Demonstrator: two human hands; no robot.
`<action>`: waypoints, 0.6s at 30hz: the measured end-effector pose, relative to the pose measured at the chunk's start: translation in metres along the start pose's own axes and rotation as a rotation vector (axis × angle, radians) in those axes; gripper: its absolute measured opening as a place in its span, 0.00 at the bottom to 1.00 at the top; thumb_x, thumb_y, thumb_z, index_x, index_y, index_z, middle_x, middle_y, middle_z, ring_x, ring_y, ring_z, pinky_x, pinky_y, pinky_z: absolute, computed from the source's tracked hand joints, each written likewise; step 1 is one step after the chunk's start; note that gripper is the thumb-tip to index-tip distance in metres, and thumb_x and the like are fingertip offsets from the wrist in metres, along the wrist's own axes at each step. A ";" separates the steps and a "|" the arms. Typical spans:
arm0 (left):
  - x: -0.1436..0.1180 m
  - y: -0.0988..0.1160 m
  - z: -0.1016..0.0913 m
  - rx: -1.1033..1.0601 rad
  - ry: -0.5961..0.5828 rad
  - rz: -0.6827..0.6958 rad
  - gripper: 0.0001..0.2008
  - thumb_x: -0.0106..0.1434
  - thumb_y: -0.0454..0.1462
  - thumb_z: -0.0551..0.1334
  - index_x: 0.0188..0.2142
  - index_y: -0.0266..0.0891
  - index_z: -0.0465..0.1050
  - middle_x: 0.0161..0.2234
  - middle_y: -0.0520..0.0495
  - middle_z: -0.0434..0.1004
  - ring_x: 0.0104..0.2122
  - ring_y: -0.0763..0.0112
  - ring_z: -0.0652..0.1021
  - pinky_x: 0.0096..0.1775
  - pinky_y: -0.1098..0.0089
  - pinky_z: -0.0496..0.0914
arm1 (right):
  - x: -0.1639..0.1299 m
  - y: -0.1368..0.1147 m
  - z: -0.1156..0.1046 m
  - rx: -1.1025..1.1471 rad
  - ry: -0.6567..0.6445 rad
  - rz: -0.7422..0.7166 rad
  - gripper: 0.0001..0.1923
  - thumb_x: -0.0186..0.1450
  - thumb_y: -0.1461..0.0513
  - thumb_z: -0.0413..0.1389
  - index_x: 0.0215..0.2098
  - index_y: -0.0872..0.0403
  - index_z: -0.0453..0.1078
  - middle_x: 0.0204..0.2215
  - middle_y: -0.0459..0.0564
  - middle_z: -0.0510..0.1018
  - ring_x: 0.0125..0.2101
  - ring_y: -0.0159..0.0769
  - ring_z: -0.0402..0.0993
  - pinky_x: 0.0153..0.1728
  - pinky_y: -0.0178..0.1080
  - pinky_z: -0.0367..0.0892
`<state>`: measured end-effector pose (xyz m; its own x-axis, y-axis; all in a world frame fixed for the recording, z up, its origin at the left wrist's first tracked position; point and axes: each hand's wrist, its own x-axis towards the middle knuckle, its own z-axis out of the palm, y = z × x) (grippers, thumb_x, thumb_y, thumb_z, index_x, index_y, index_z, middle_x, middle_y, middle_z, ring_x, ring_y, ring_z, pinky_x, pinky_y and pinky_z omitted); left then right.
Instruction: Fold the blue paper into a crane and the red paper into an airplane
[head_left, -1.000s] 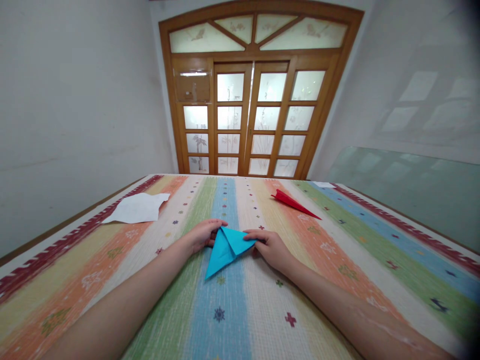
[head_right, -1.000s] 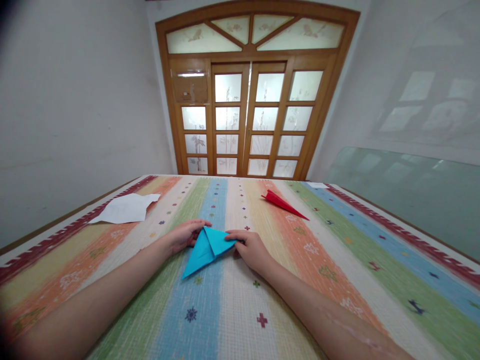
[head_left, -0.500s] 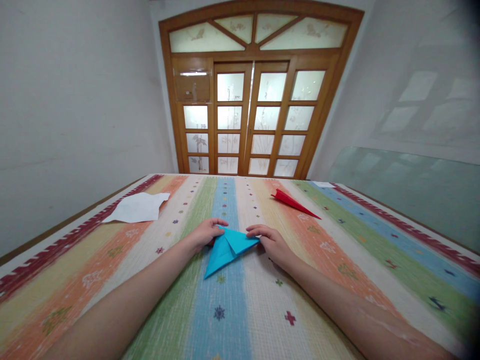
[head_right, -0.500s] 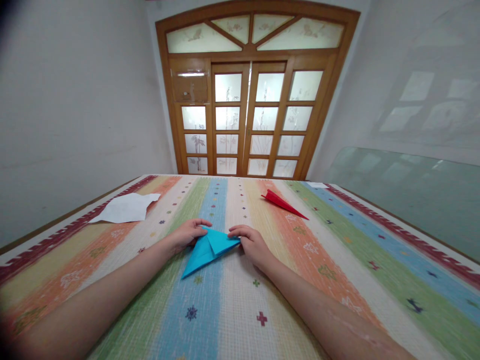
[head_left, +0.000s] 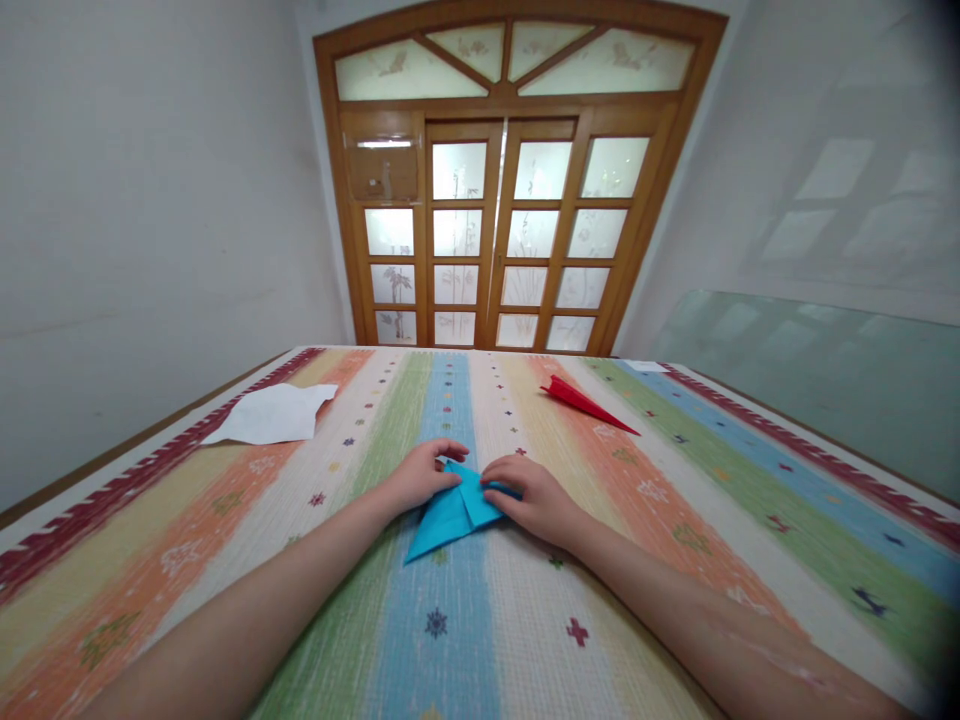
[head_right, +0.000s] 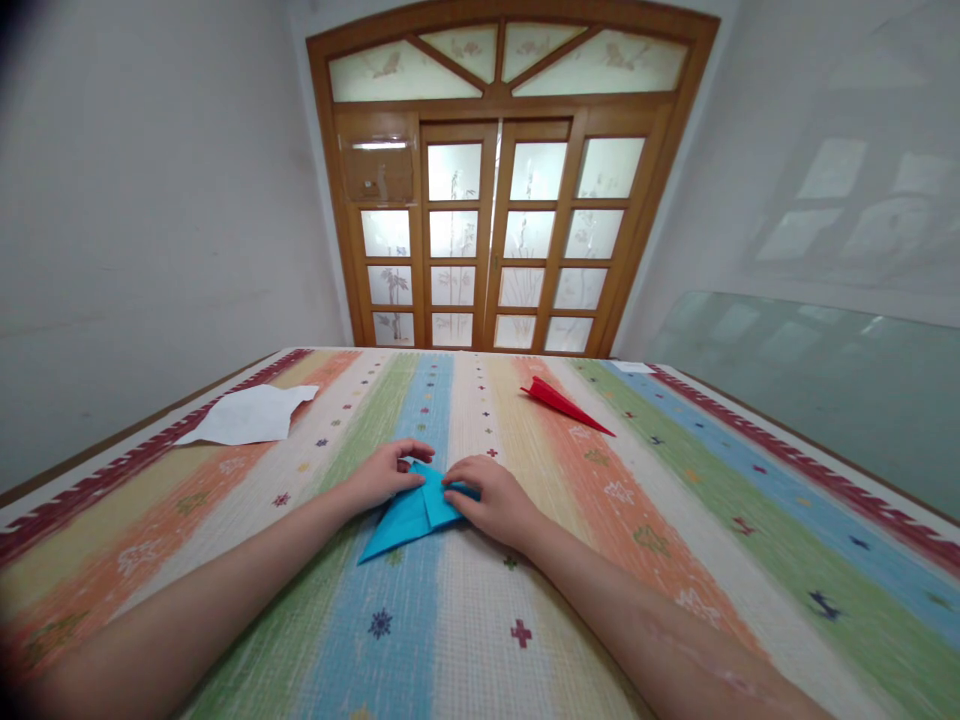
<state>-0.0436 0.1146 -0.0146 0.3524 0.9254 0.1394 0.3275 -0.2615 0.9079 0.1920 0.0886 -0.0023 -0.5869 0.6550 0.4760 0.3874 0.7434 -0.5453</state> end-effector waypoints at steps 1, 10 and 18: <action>-0.001 0.001 0.001 0.058 0.016 0.031 0.23 0.52 0.30 0.66 0.49 0.40 0.73 0.48 0.43 0.76 0.40 0.67 0.75 0.44 0.67 0.68 | -0.001 -0.002 0.000 -0.034 -0.032 -0.030 0.10 0.65 0.61 0.57 0.44 0.51 0.77 0.43 0.52 0.79 0.45 0.40 0.73 0.50 0.44 0.65; -0.013 0.010 0.001 0.479 0.027 0.285 0.20 0.56 0.31 0.64 0.49 0.43 0.75 0.52 0.42 0.72 0.53 0.57 0.70 0.57 0.58 0.60 | -0.002 -0.007 -0.002 -0.139 -0.193 -0.098 0.12 0.65 0.62 0.57 0.47 0.51 0.77 0.45 0.54 0.79 0.47 0.41 0.73 0.51 0.44 0.64; -0.018 0.019 0.001 0.672 -0.097 0.295 0.11 0.62 0.42 0.62 0.41 0.42 0.79 0.39 0.40 0.76 0.45 0.53 0.73 0.50 0.59 0.64 | 0.007 -0.016 -0.017 -0.211 -0.372 -0.076 0.13 0.64 0.61 0.57 0.46 0.51 0.77 0.40 0.52 0.81 0.42 0.41 0.75 0.46 0.40 0.65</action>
<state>-0.0430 0.0926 -0.0002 0.5746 0.7705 0.2760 0.6625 -0.6359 0.3959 0.1935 0.0841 0.0214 -0.8207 0.5324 0.2073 0.4471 0.8244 -0.3470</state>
